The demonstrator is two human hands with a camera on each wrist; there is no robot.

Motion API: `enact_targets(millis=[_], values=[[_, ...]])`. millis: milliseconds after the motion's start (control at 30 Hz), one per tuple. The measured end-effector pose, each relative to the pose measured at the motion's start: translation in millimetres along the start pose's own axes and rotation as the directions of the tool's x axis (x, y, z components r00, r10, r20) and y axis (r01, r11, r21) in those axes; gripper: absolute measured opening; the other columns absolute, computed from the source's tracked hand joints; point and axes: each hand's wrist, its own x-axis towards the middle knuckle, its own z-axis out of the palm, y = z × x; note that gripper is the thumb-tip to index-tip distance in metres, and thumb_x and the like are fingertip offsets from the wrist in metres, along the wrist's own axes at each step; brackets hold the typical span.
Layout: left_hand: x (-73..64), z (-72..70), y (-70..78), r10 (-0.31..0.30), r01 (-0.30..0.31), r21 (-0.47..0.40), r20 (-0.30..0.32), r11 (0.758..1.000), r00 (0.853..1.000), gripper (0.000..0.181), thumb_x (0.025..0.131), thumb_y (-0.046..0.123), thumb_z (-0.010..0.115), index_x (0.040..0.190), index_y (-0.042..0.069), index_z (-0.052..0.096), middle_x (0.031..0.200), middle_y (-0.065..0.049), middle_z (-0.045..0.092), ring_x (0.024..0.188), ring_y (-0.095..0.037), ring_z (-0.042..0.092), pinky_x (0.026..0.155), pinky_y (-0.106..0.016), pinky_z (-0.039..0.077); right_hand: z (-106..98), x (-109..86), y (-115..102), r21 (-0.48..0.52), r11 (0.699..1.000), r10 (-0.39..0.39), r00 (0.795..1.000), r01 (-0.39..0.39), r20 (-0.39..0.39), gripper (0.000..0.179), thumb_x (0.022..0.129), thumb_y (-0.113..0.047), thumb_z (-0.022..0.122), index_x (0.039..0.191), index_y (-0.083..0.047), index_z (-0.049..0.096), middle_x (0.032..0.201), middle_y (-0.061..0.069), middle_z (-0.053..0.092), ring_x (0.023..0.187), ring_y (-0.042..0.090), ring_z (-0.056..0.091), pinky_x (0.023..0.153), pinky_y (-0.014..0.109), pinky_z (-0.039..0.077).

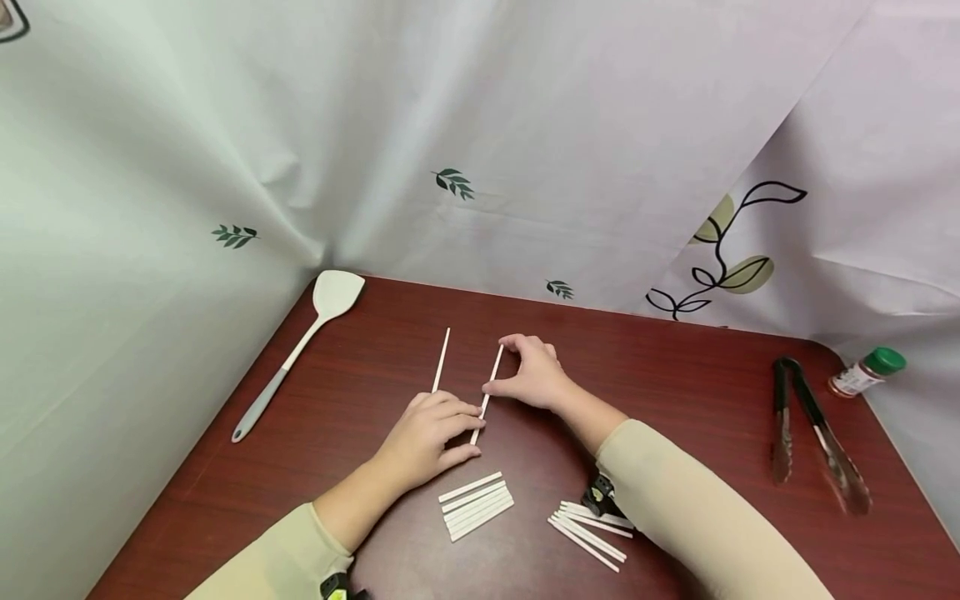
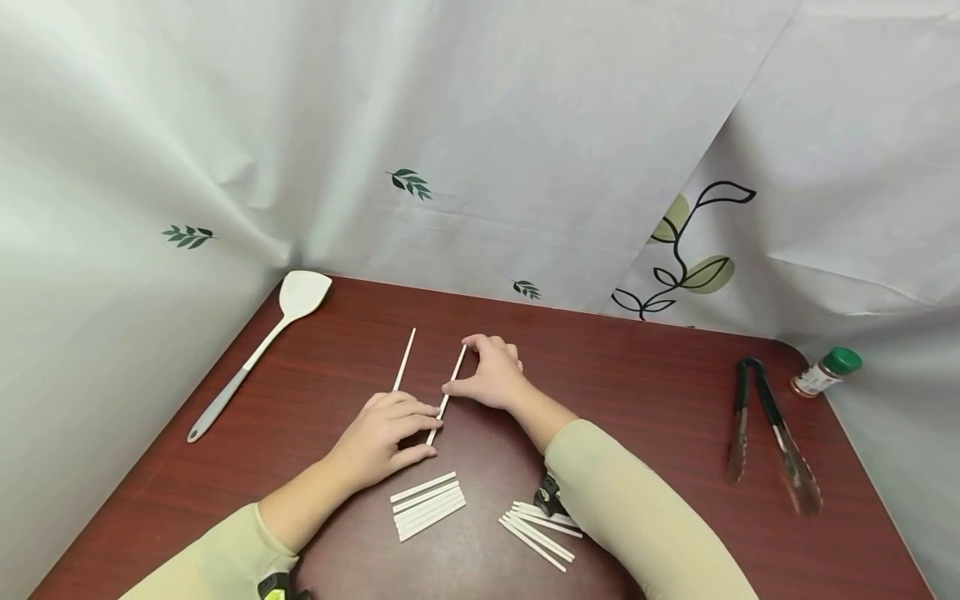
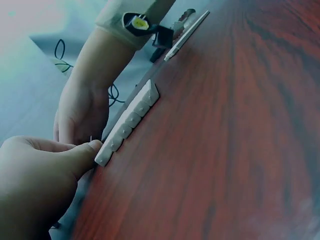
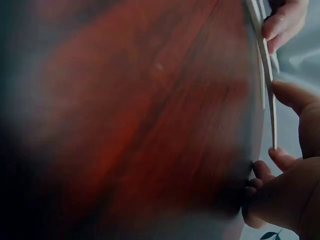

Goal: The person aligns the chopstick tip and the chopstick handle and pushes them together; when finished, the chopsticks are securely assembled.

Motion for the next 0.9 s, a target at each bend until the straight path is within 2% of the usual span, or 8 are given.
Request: enact_targets(millis=[133, 333, 533, 667, 900], values=[[-0.5, 0.2, -0.1, -0.026, 0.026, 0.021, 0.013, 0.999, 1.0, 0.035, 0.081, 0.036, 0.093, 0.108, 0.017, 0.082, 0.119, 0.003, 0.077, 0.111, -0.021, 0.065, 0.094, -0.046, 0.048, 3, 7.3, -7, -0.097, 0.995, 0.027, 0.999, -0.023, 0.042, 0.082, 0.075, -0.047, 0.093, 0.143, -0.013, 0.063, 0.146, 0.015, 0.051, 0.129, 0.039, 0.042, 0.101, 0.056, 0.037], [-0.7, -1.5, 0.7, -0.078, 0.075, 0.043, 0.064, 0.996, 0.995, 0.033, 0.084, 0.038, 0.09, 0.11, 0.018, 0.082, 0.119, 0.003, 0.077, 0.113, -0.021, 0.064, 0.096, -0.047, 0.048, 4, 12.5, -20, -0.197, 0.98, 0.029, 0.995, -0.009, 0.098, 0.082, 0.079, -0.051, 0.09, 0.148, -0.016, 0.063, 0.154, 0.015, 0.045, 0.137, 0.04, 0.038, 0.102, 0.056, 0.035], [-1.6, -7.1, -4.7, -0.118, 0.115, 0.042, 0.066, 0.992, 0.991, 0.031, 0.084, 0.032, 0.091, 0.11, 0.017, 0.083, 0.121, 0.003, 0.076, 0.114, -0.02, 0.065, 0.097, -0.049, 0.048, 8, 20.4, -25, -0.214, 0.977, 0.039, 0.993, -0.014, 0.114, 0.082, 0.083, -0.053, 0.087, 0.154, -0.021, 0.059, 0.162, 0.016, 0.038, 0.147, 0.04, 0.032, 0.111, 0.059, 0.032], [-2.5, -8.4, -8.9, -0.122, 0.119, 0.04, 0.064, 0.992, 0.991, 0.03, 0.085, 0.032, 0.091, 0.11, 0.017, 0.083, 0.12, 0.002, 0.077, 0.115, -0.022, 0.065, 0.097, -0.051, 0.049, 11, 26.6, -24, -0.22, 0.975, 0.054, 0.992, -0.027, 0.115, 0.081, 0.084, -0.055, 0.086, 0.154, -0.025, 0.059, 0.167, 0.017, 0.032, 0.154, 0.04, 0.024, 0.115, 0.06, 0.028], [-2.7, -11.3, -15.2, -0.141, 0.139, 0.043, 0.046, 0.989, 0.989, 0.029, 0.085, 0.029, 0.091, 0.11, 0.016, 0.083, 0.12, 0.002, 0.077, 0.116, -0.024, 0.065, 0.097, -0.053, 0.049, 14, 34.4, -28, -0.215, 0.976, 0.065, 0.992, -0.04, 0.112, 0.08, 0.084, -0.056, 0.085, 0.154, -0.029, 0.059, 0.169, 0.017, 0.029, 0.157, 0.041, 0.021, 0.119, 0.061, 0.024]])
